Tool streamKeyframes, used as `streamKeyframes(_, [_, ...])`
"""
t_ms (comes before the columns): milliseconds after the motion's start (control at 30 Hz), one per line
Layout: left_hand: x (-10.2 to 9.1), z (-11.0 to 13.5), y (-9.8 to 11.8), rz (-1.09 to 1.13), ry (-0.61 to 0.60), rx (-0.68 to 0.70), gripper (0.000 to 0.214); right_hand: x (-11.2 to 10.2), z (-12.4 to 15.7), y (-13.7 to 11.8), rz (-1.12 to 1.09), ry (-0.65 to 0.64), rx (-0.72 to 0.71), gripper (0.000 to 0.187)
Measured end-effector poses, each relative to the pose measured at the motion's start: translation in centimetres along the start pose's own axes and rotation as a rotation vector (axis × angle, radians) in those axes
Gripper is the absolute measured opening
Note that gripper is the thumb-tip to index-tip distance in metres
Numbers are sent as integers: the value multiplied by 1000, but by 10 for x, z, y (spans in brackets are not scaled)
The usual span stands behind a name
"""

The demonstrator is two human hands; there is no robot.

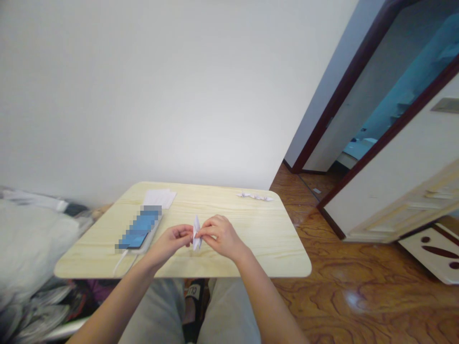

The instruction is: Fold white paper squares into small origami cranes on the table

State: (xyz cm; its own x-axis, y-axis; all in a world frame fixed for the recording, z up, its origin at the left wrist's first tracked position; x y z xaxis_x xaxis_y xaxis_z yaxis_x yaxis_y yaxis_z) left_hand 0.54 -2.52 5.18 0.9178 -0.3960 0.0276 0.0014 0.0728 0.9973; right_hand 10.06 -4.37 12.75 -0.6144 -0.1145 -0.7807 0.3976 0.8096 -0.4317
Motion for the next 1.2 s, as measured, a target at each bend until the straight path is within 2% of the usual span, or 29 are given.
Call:
streamKeyframes(333, [6, 5, 4, 31, -100, -15, 25, 3, -3, -5, 26, -134, -57, 17])
streamKeyframes(567, [5, 6, 5, -6, -68, -4, 25, 0, -3, -11, 166, -125, -38, 18])
streamKeyframes(700, [1, 5, 5, -50, -23, -2, 25, -2, -1, -15, 149, -125, -58, 19])
streamKeyframes(767, [-2, 5, 3, -49, -2, -3, 25, -5, 1, -12, 57, -89, -19, 19])
streamKeyframes(867, [-3, 4, 3, -46, 1, 22, 27, -14, 5, 9, -128, 43, 186, 14])
streamKeyframes(967, [-5, 4, 9, -129, 15, 100, 24, -4, 10, 25, -260, 56, 349, 19])
streamKeyframes(1067, [-7, 6, 17, -266, 46, 176, 21, 9, 9, 27, -330, 10, 360, 16])
streamKeyframes(1200, [-6, 10, 27, -360, 55, 228, 20, 12, 4, 24, -317, 6, 300, 9])
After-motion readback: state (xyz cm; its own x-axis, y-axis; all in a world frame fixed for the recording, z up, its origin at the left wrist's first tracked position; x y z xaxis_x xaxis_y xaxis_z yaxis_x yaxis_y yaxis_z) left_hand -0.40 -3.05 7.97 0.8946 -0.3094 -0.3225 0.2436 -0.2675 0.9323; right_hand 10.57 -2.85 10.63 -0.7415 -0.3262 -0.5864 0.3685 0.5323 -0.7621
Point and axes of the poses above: each hand's wrist, its own z-axis away from the middle knuckle, its own x-axis out of the palm, y = z × x, the point moved 10 cm from there along -z, towards the middle knuckle, and after that the axes turned 6 degrees about -y, right-handed, at the moved point
